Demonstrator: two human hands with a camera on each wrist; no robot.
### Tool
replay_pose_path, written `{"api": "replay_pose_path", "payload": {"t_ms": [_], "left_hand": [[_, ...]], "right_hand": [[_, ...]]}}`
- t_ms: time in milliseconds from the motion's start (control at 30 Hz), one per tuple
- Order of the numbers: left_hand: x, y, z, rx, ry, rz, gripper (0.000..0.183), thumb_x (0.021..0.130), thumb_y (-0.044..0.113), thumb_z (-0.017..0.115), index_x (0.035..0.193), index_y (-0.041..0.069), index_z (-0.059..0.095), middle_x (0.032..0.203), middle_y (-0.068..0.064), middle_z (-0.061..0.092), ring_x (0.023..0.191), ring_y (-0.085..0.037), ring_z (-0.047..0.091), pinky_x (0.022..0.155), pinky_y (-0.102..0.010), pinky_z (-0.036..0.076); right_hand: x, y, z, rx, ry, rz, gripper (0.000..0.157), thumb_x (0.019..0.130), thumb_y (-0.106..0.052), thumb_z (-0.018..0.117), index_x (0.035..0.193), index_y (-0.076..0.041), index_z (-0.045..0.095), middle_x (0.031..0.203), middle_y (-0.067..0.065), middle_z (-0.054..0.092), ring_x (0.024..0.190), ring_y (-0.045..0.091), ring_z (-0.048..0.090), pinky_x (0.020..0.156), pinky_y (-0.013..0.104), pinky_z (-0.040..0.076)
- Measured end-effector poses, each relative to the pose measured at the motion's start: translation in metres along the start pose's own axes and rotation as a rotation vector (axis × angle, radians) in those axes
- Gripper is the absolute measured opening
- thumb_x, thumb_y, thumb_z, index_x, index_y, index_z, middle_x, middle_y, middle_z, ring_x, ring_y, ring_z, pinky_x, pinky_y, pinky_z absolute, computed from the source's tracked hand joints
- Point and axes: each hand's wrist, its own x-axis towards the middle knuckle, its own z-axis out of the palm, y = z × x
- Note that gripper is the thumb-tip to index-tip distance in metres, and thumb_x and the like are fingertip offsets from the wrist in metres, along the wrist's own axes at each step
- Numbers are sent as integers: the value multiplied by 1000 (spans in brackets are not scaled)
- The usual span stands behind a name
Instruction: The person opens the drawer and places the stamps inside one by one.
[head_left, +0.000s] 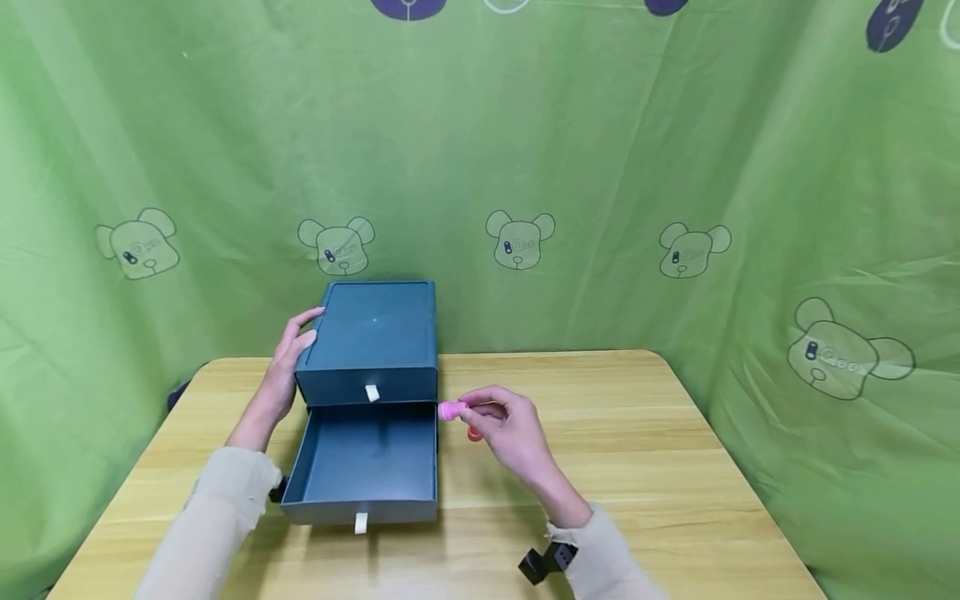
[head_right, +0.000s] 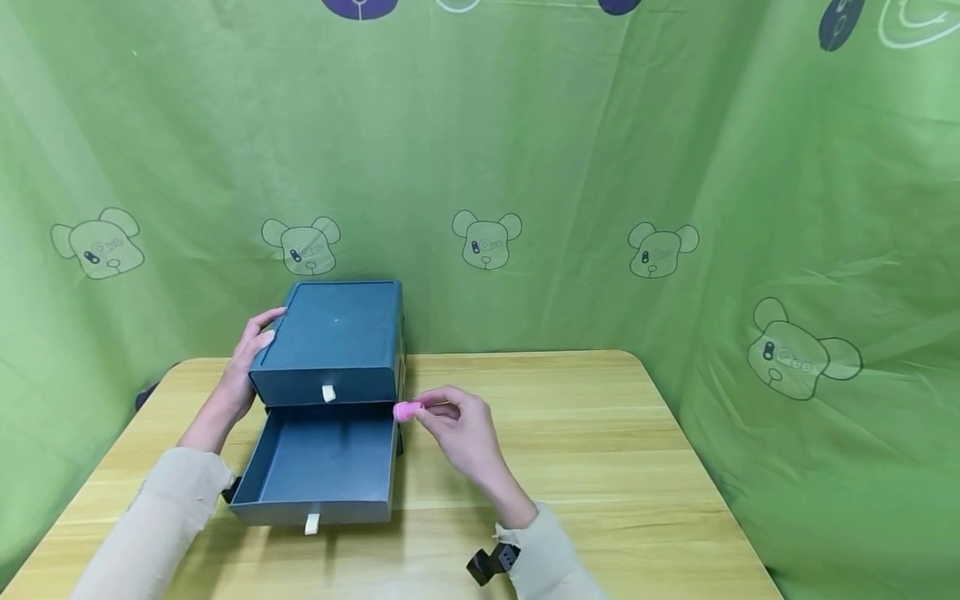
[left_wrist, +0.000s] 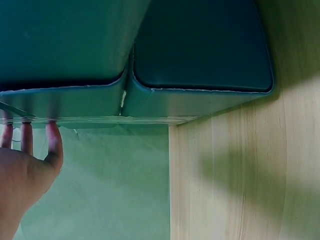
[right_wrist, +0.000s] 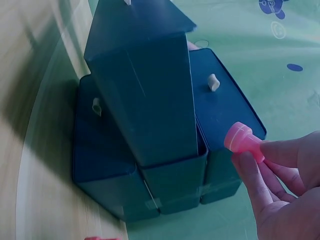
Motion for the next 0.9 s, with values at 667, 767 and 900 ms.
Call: {"api": "replay_pose_path", "payload": {"t_ms": [667, 767, 900], "left_hand": [[0, -1, 0, 2, 1, -9, 55, 108, 41, 39, 160, 24, 37, 167, -4, 23, 143, -22, 29, 114, -45, 22], [0, -1, 0, 1, 6, -10, 55, 107, 40, 39, 160, 24, 38, 167, -4, 23, 146, -24, 27, 116, -49, 19], [0, 0, 1, -3, 12, -7, 55, 107, 39, 39, 160, 23, 38, 167, -4, 23, 147, -25, 26, 118, -52, 17]], "right_hand": [[6, -8, 52, -106, -117, -149, 11, 94, -10, 76, 105, -6, 76, 105, 11, 76, 91, 20, 75, 79, 23, 59], [8, -10, 59, -103, -139, -141, 11, 93, -8, 76, 104, -7, 76, 106, 10, 76, 92, 18, 75, 80, 23, 59], [10, -11, 68, -107, -181, -148, 11, 93, -8, 76, 104, -8, 77, 106, 9, 75, 92, 15, 74, 80, 23, 59]]}}
